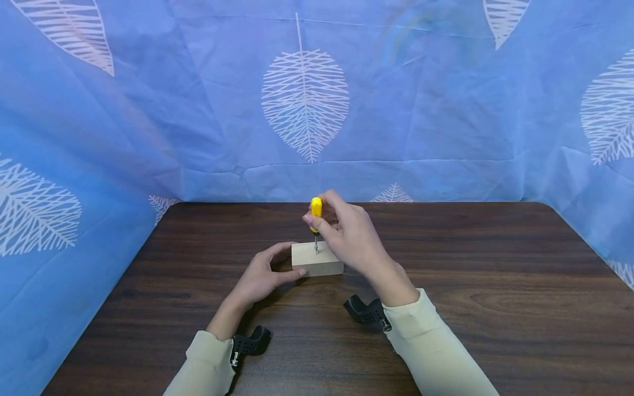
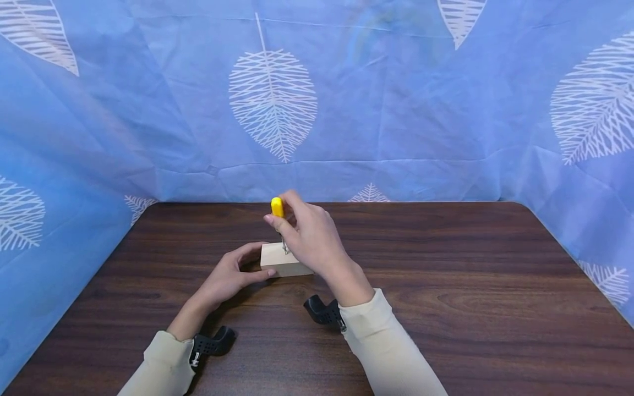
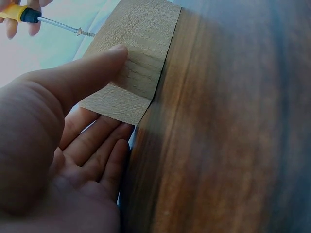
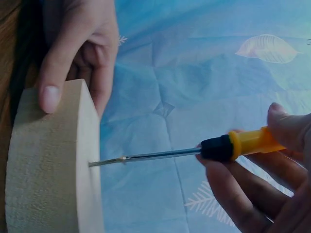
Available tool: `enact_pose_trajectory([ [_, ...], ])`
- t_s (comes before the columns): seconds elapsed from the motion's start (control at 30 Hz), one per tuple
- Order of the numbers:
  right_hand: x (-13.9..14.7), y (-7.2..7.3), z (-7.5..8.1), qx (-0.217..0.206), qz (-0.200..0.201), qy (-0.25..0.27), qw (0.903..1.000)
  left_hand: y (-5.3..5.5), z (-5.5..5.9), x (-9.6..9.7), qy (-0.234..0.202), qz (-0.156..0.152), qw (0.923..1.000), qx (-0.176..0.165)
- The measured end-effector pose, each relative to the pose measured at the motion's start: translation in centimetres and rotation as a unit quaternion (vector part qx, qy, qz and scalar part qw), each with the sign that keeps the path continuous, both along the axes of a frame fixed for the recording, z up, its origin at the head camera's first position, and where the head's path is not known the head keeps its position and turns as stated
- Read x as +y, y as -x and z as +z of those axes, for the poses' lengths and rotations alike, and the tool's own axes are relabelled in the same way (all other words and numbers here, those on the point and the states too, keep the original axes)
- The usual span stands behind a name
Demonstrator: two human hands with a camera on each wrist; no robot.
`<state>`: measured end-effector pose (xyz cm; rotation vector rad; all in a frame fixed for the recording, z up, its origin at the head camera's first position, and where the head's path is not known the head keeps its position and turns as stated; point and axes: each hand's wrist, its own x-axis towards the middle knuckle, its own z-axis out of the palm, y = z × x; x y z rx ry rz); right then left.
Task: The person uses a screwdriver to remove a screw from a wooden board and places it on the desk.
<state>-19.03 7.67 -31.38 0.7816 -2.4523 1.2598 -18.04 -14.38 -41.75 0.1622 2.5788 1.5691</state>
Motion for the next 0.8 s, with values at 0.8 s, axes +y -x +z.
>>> enact_pose_trajectory([
  [0.8,-0.21,0.0,-0.47,0.062,-0.001,0.045,0.9971,-0.13,0.05,0.0,-0.004,-0.006,1.0,-0.001],
])
